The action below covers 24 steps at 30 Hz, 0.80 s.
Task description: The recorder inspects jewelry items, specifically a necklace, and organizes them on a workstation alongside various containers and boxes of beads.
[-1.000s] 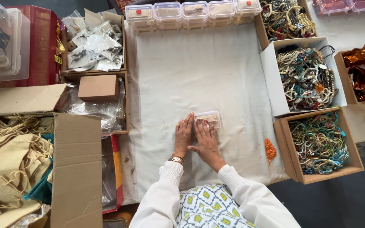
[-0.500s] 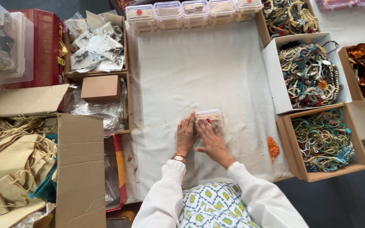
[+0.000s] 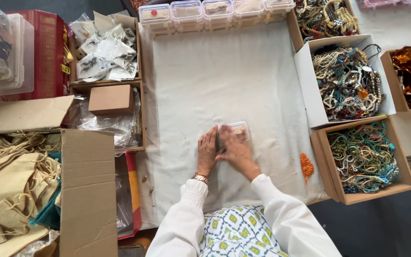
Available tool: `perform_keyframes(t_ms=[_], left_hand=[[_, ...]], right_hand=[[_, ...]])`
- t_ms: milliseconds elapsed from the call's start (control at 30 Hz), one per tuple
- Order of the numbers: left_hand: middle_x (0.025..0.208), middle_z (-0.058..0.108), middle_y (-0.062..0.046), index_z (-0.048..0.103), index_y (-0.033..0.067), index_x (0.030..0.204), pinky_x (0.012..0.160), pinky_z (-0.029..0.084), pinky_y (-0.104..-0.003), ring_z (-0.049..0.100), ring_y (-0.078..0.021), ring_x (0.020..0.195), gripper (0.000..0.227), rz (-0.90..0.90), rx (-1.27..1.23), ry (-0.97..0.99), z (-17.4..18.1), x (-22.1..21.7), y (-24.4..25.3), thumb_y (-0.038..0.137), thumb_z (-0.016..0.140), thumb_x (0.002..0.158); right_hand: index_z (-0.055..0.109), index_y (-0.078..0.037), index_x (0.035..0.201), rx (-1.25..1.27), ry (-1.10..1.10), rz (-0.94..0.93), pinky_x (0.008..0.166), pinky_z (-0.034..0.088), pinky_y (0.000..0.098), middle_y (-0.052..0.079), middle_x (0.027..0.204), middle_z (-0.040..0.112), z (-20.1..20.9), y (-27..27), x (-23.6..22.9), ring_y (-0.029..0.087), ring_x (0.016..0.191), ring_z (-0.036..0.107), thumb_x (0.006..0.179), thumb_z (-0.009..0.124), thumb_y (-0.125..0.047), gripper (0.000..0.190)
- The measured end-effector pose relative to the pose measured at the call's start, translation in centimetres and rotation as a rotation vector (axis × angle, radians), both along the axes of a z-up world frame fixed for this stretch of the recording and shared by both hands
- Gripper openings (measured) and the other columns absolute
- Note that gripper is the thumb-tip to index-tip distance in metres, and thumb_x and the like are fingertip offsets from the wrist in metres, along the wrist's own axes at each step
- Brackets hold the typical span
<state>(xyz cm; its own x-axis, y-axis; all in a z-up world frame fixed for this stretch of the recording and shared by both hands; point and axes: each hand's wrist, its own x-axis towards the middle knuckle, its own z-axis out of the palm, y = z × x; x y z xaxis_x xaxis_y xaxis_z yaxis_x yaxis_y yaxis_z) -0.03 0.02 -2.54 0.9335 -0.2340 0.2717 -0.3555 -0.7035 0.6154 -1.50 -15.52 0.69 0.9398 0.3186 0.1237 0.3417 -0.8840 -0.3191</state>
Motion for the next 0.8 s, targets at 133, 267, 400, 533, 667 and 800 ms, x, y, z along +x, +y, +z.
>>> perform_keyframes(t_ms=[133, 267, 400, 533, 667, 800], left_hand=[[0.147, 0.051, -0.008, 0.031, 0.0100, 0.158, 0.114, 0.035, -0.044, 0.050, -0.0276, 0.131, 0.105, 0.029, -0.046, -0.019, 0.9, -0.1, -0.3, 0.042, 0.089, 0.076], [0.149, 0.050, -0.006, 0.031, 0.0097, 0.158, 0.114, 0.035, -0.044, 0.050, -0.0281, 0.131, 0.111, 0.024, -0.004, 0.032, 0.5, 0.3, -0.5, 0.036, 0.090, 0.067], [0.152, 0.051, -0.004, 0.032, 0.0113, 0.161, 0.117, 0.037, -0.042, 0.052, -0.0251, 0.134, 0.109, 0.025, 0.029, -0.003, -0.5, 0.0, -0.3, 0.030, 0.089, 0.071], [0.149, 0.050, -0.006, 0.033, 0.0106, 0.158, 0.114, 0.037, -0.043, 0.051, -0.0277, 0.130, 0.109, 0.031, 0.013, 0.024, 1.0, 0.1, -0.2, 0.034, 0.089, 0.068], [0.148, 0.051, -0.007, 0.032, 0.0086, 0.157, 0.114, 0.037, -0.044, 0.052, -0.0268, 0.129, 0.105, 0.017, -0.025, -0.016, 0.5, 0.0, -0.5, 0.042, 0.087, 0.074], [0.164, 0.051, 0.000, 0.033, 0.0139, 0.166, 0.123, 0.038, -0.036, 0.054, -0.0167, 0.141, 0.091, 0.072, 0.144, -0.127, -3.4, -0.2, -0.3, 0.028, 0.081, 0.089]], right_hand=[[0.013, -0.007, 0.166, -0.081, 0.063, -0.114, 0.124, -0.006, 0.0620, 0.009, 0.174, 0.015, -0.6, -2.6, 0.5, 0.022, 0.161, 0.011, 0.083, 0.038, -0.079, 0.113], [0.012, -0.007, 0.164, -0.103, -0.026, -0.123, 0.122, -0.007, 0.0624, 0.011, 0.172, 0.014, -0.8, -0.6, -1.7, 0.024, 0.159, 0.009, 0.088, 0.038, -0.077, 0.107], [0.013, -0.007, 0.165, -0.072, 0.028, 0.032, 0.123, -0.007, 0.0613, 0.011, 0.172, 0.013, 0.2, -0.4, -4.2, 0.025, 0.159, 0.008, 0.088, 0.041, -0.075, 0.106], [0.013, -0.010, 0.164, -0.254, 0.080, 0.061, 0.122, -0.008, 0.0614, 0.007, 0.172, 0.013, 0.9, -3.6, -2.4, 0.020, 0.158, 0.009, 0.083, 0.047, -0.073, 0.108], [0.013, -0.007, 0.163, -0.182, 0.069, -0.089, 0.122, -0.007, 0.0614, 0.007, 0.172, 0.013, -0.1, -2.6, -1.3, 0.019, 0.158, 0.009, 0.084, 0.052, -0.071, 0.109], [0.011, -0.003, 0.164, 0.047, -0.003, 0.003, 0.123, -0.004, 0.0613, 0.012, 0.171, 0.011, -0.2, 1.6, -1.2, 0.024, 0.159, 0.007, 0.084, 0.050, -0.073, 0.113]])
